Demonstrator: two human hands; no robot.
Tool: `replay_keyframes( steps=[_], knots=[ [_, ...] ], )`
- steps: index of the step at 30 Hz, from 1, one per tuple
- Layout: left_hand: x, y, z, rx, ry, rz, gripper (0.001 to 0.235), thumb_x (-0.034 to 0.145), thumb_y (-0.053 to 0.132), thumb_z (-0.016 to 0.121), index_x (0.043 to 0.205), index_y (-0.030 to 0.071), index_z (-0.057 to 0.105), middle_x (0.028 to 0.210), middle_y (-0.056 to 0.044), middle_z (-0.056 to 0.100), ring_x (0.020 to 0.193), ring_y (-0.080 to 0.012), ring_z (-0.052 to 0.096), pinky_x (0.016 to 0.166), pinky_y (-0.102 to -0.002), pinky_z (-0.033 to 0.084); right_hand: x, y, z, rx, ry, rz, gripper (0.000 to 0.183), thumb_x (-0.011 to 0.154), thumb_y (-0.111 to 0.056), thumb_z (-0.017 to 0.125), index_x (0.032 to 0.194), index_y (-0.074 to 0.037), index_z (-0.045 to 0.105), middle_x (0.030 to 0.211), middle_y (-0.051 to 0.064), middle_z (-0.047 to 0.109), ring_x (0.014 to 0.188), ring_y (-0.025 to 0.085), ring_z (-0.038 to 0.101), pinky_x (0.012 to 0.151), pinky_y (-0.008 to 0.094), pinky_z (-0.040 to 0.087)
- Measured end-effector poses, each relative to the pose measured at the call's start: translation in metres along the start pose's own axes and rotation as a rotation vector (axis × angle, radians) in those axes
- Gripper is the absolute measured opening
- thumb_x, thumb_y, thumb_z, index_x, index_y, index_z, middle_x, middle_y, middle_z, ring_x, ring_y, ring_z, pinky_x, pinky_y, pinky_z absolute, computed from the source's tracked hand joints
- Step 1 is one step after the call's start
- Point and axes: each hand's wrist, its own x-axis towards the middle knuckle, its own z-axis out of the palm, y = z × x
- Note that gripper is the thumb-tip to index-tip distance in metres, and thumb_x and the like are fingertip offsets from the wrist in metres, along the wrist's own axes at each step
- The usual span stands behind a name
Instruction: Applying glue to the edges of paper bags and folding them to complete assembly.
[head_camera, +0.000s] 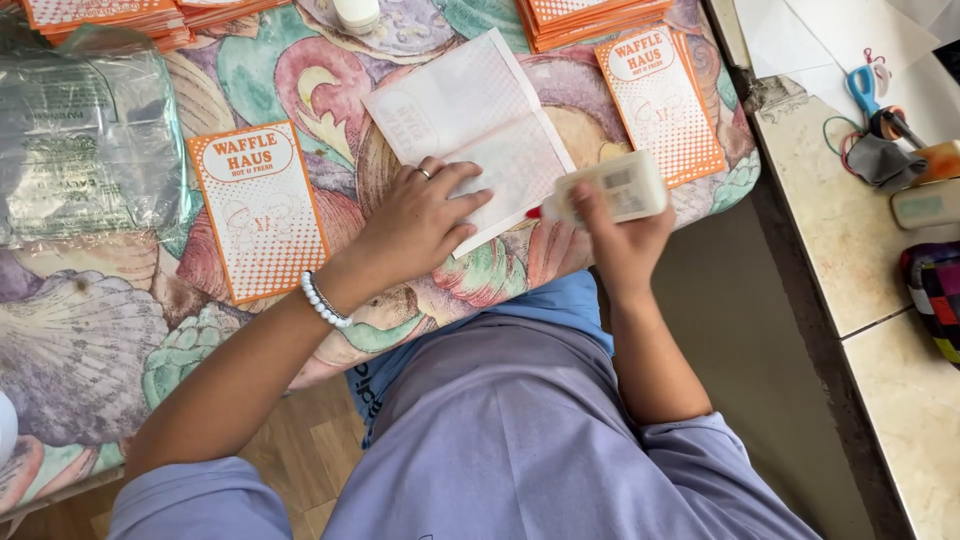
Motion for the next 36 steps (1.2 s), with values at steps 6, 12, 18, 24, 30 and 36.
replay_keyframes(
  steps=[6,12,18,24,30,36],
  knots=[
    [-0.002,-0.013,-0.002,-0.214,-0.064,-0.041,0.047,0.082,0.022,0.08,0.126,0.008,0.072,0.147,-0.012,0.054,0.125,-0.0361,0.049,0.096,-0.048,0.04,-0.028,-0.037,0.054,0.045,-0.153,-0.032,0.041,0.072,-0.011,0.099,0.092,0.007,0.068,0.071,0.022,0.07,0.068,0.021,0.069,0.057,0.039,0.056],
    [-0.007,-0.015,0.002,-0.253,-0.069,-0.074,0.051,0.08,0.019,0.082,0.128,0.009,0.072,0.148,-0.009,0.054,0.128,-0.035,0.048,0.097,-0.048,0.039,-0.016,-0.042,0.045,-0.035,-0.166,-0.128,0.036,0.081,-0.009,0.094,0.097,0.008,0.067,0.076,0.025,0.07,0.079,0.025,0.068,0.064,0.041,0.055],
    [-0.007,-0.018,0.006,-0.269,-0.076,-0.084,0.052,0.079,0.02,0.083,0.13,0.011,0.071,0.15,-0.008,0.052,0.129,-0.0334,0.047,0.099,-0.046,0.039,-0.029,-0.038,0.059,0.033,-0.183,-0.145,0.034,0.082,-0.009,0.092,0.097,0.008,0.067,0.076,0.023,0.071,0.072,0.03,0.071,0.066,0.043,0.058],
    [-0.007,-0.017,0.004,-0.312,-0.082,-0.096,0.051,0.08,0.015,0.082,0.13,0.009,0.071,0.15,-0.01,0.053,0.13,-0.0346,0.046,0.1,-0.048,0.037,-0.019,-0.035,0.038,-0.076,-0.164,-0.174,0.034,0.086,-0.008,0.091,0.101,0.008,0.066,0.079,0.025,0.071,0.08,0.028,0.069,0.068,0.039,0.055],
    [-0.006,-0.016,0.002,-0.319,-0.077,-0.096,0.052,0.079,0.015,0.083,0.129,0.009,0.072,0.149,-0.009,0.053,0.13,-0.0344,0.046,0.101,-0.048,0.037,-0.02,-0.034,0.04,-0.048,-0.141,-0.217,0.036,0.083,-0.006,0.092,0.099,0.011,0.065,0.077,0.025,0.07,0.077,0.027,0.068,0.066,0.038,0.054],
    [-0.006,-0.018,0.002,-0.308,-0.074,-0.089,0.051,0.079,0.016,0.083,0.128,0.008,0.072,0.149,-0.009,0.054,0.13,-0.0345,0.046,0.099,-0.048,0.038,-0.033,-0.041,0.059,-0.019,-0.153,-0.208,0.038,0.076,-0.009,0.097,0.094,0.009,0.068,0.072,0.023,0.07,0.065,0.029,0.072,0.06,0.038,0.056]
  ],
)
